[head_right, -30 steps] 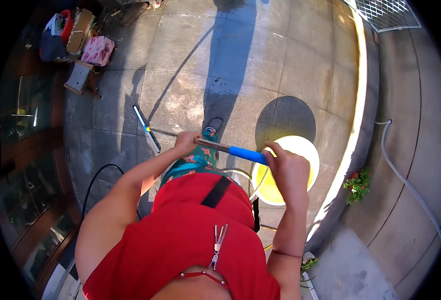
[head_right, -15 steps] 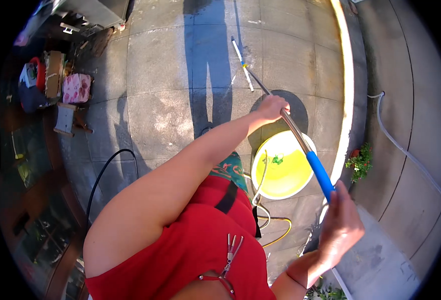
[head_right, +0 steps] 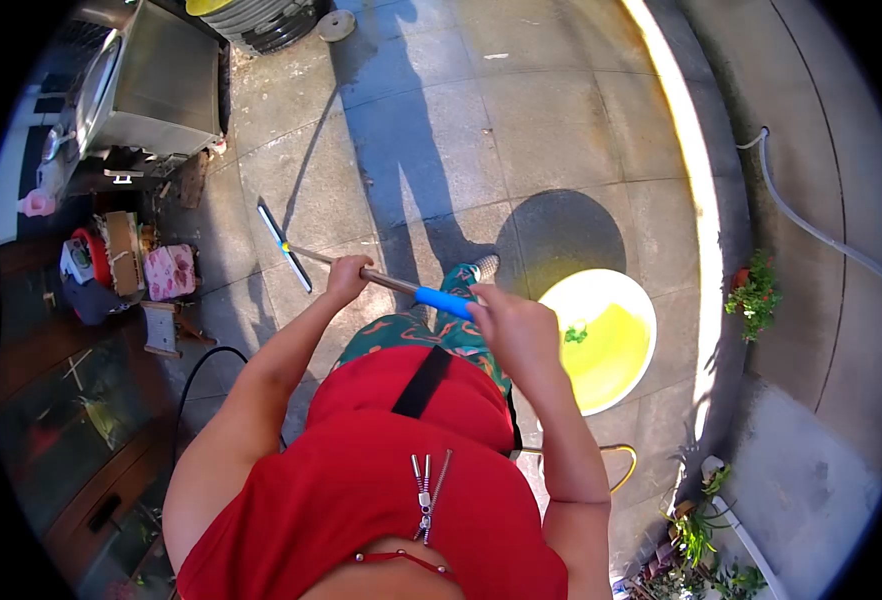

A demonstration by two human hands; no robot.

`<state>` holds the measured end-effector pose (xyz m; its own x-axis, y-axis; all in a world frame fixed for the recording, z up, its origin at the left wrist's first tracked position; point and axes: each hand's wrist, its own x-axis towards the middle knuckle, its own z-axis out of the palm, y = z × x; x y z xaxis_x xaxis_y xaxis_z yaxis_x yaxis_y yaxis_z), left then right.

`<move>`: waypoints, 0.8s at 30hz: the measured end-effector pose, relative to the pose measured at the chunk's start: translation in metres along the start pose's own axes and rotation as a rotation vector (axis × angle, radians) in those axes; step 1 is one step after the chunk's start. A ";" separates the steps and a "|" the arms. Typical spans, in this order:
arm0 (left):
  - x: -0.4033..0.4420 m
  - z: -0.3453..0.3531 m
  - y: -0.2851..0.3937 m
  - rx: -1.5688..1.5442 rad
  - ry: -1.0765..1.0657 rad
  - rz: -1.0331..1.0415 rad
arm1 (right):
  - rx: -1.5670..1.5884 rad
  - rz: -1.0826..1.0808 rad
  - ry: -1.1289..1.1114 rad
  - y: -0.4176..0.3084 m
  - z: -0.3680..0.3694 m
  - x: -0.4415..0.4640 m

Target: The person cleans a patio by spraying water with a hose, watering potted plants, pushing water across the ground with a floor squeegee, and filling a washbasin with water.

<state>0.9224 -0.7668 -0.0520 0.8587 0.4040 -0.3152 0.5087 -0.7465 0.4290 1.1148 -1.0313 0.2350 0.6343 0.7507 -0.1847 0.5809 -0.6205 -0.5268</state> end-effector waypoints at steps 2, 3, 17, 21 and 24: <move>0.012 0.001 -0.032 0.131 -0.126 -0.088 | -0.088 -0.086 -0.037 0.004 0.018 0.023; 0.024 -0.007 -0.030 0.119 -0.100 -0.060 | -0.073 -0.112 -0.021 0.008 0.017 0.034; 0.317 0.056 0.415 -0.277 0.063 0.581 | -0.541 0.441 0.504 0.116 -0.224 0.008; 0.331 0.052 0.459 -0.304 -0.026 0.723 | -0.563 0.481 0.503 0.133 -0.227 -0.012; 0.280 0.054 0.493 -0.354 -0.123 0.940 | -0.351 0.841 0.512 0.146 -0.250 -0.080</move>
<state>1.4104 -1.0504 0.0259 0.9186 -0.3390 0.2032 -0.3643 -0.5266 0.7681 1.2763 -1.2385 0.3808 0.9953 -0.0891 0.0367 -0.0849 -0.9908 -0.1050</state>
